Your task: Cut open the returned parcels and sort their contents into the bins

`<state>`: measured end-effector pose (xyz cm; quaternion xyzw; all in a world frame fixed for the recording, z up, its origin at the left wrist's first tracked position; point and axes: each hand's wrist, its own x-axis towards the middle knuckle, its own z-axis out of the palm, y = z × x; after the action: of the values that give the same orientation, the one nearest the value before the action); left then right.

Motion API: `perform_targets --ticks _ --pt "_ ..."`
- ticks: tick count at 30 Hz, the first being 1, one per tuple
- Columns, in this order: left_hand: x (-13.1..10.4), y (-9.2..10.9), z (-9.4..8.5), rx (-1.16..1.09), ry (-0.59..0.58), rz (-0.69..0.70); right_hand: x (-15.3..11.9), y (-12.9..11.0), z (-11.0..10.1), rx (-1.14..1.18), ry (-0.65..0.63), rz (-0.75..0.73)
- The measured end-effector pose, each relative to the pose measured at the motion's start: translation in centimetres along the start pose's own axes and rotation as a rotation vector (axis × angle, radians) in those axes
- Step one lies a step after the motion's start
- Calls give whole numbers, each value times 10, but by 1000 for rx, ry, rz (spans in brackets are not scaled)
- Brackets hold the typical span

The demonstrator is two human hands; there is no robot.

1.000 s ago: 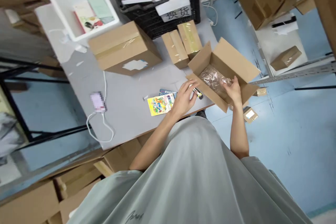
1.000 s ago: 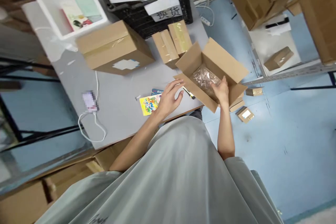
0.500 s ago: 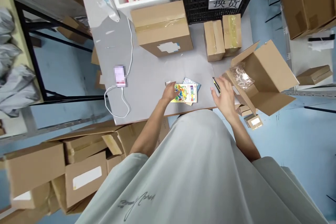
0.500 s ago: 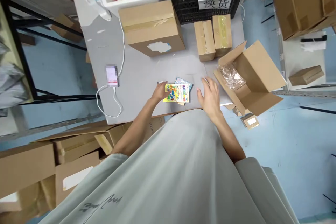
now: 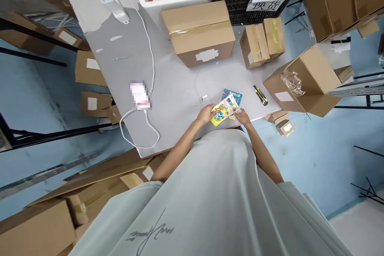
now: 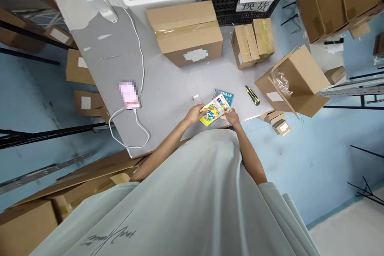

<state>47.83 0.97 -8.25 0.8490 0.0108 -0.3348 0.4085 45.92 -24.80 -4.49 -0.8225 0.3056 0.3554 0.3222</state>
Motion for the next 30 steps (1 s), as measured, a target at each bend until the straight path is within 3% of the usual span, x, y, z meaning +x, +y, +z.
perform_targets --ticks 3,6,9,13,16,21,30 --pt "-22 -12 -11 -451 77 7 -14 -6 6 159 -6 -44" --pt "-45 -11 -26 -883 138 26 -29 -19 4 520 -164 -205" --pt "-72 0 -42 -1086 157 75 -47 -39 -6 720 -289 -370" --pt "-105 14 -55 -1104 218 147 -69 -65 -24 712 -331 -496" --pt "-117 16 -52 -1047 305 176 -77 -75 -35 656 -356 -580" --pt "-112 17 -32 -985 590 165 -76 -73 -43 618 -343 -669" --pt "-116 47 7 -805 666 207 -73 -59 -64 603 -581 -696"
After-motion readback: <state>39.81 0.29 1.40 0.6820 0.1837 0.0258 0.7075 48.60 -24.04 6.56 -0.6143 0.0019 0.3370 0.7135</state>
